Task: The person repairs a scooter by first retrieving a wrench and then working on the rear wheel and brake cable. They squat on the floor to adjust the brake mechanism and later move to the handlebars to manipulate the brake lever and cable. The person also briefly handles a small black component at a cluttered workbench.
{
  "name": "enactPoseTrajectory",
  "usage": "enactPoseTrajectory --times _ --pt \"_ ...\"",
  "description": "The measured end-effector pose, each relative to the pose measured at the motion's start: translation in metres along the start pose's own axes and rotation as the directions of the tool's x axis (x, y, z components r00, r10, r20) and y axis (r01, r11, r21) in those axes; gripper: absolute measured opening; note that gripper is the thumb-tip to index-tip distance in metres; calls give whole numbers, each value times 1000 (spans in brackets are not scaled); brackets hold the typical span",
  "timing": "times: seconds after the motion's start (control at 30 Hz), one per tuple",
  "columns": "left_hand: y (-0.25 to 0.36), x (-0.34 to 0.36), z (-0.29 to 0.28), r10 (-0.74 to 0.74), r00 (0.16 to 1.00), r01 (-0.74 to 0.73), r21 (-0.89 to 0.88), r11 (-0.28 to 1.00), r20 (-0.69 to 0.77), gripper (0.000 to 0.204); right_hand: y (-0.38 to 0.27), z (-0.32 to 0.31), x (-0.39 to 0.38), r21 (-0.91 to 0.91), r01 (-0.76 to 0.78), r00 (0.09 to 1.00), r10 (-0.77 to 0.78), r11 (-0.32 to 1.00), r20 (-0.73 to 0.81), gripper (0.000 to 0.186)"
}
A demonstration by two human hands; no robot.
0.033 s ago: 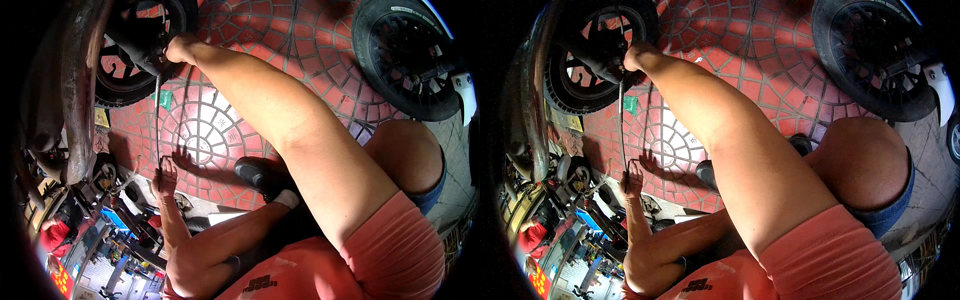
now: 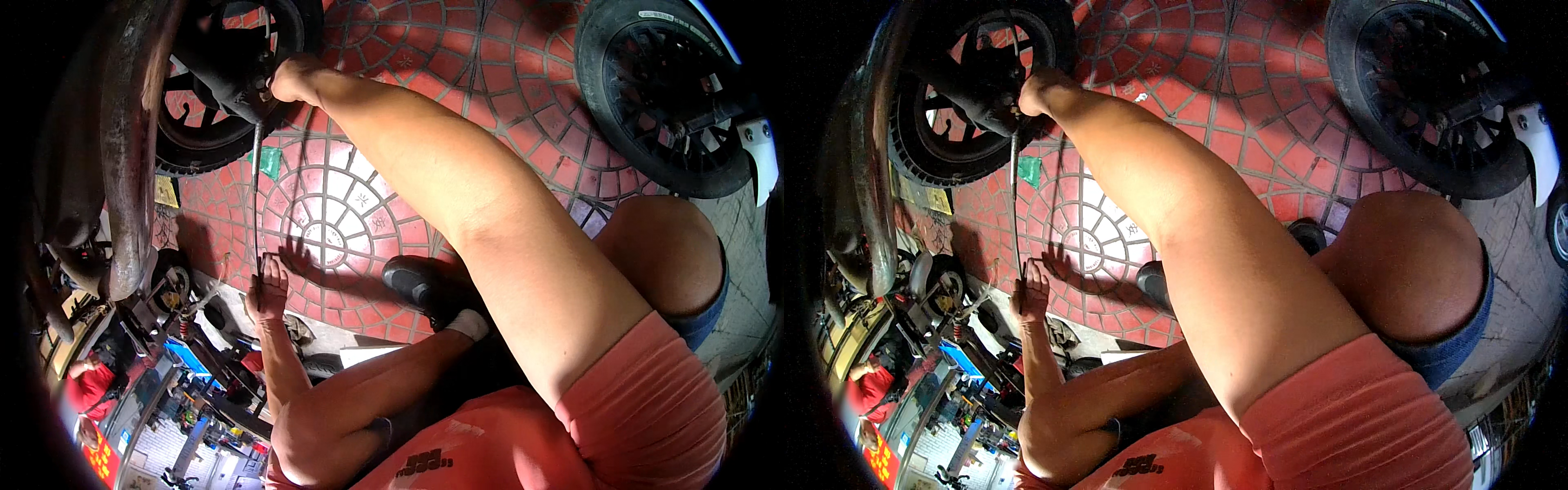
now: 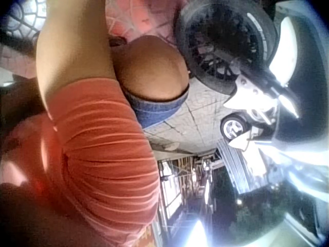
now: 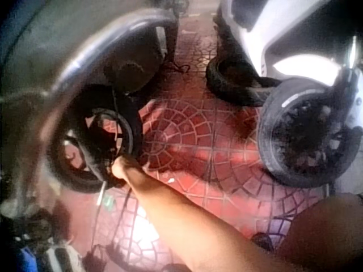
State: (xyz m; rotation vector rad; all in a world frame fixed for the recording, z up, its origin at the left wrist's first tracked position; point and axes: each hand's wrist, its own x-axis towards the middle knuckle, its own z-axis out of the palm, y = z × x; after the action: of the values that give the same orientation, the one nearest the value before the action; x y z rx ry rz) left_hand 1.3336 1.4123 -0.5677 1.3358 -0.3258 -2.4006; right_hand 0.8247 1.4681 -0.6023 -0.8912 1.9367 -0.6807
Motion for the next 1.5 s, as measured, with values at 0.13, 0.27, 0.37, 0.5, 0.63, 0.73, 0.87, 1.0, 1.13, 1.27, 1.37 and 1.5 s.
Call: enactPoseTrajectory --times 0.13,0.27,0.37,0.5,0.63,0.73,0.87,1.0,1.13,1.27,1.37,1.5 --pt "16 7 9 -3 993 -9 106 994 115 58 6 2 13 -77 20 999 -23 997 -29 42" --pt "40 9 -2 -19 999 10 175 984 51 58 5 3 14 -55 5 1000 -4 998 27 43" --pt "50 7 -9 12 1000 -7 296 955 -14 54 7 5 20 -67 -10 1000 12 998 28 44" --pt "48 3 -10 116 986 -58 411 910 -119 45 8 2 16 -69 -4 1000 6 998 30 43" --pt "45 5 -18 223 974 -179 500 847 -29 43 0 1 -4 97 -39 999 37 995 16 42" --pt "40 3 6 215 977 -152 669 728 -12 44 6 -5 -1 -78 99 995 -100 992 2 41" --pt "33 8 21 337 936 -49 909 413 -102 40 17 2 13 118 -15 991 31 993 -133 44" --pt "69 -10 -85 426 895 -117 851 512 -133 29 -1 25 -4 373 -5 995 40 928 -86 34" --pt "65 22 -4 484 837 -209 669 713 -255 23 11 4 -17 598 -67 992 118 798 -45 24" --pt "74 15 23 351 891 -224 391 892 -289 34 1 6 -20 645 -126 988 154 753 12 17" --pt "78 27 24 189 905 -7 431 902 -380 39 -7 6 -21 636 -163 984 175 754 46 15" --pt "64 35 15 88 910 140 498 856 -406 55 -6 2 -19 640 -198 978 189 743 83 13"
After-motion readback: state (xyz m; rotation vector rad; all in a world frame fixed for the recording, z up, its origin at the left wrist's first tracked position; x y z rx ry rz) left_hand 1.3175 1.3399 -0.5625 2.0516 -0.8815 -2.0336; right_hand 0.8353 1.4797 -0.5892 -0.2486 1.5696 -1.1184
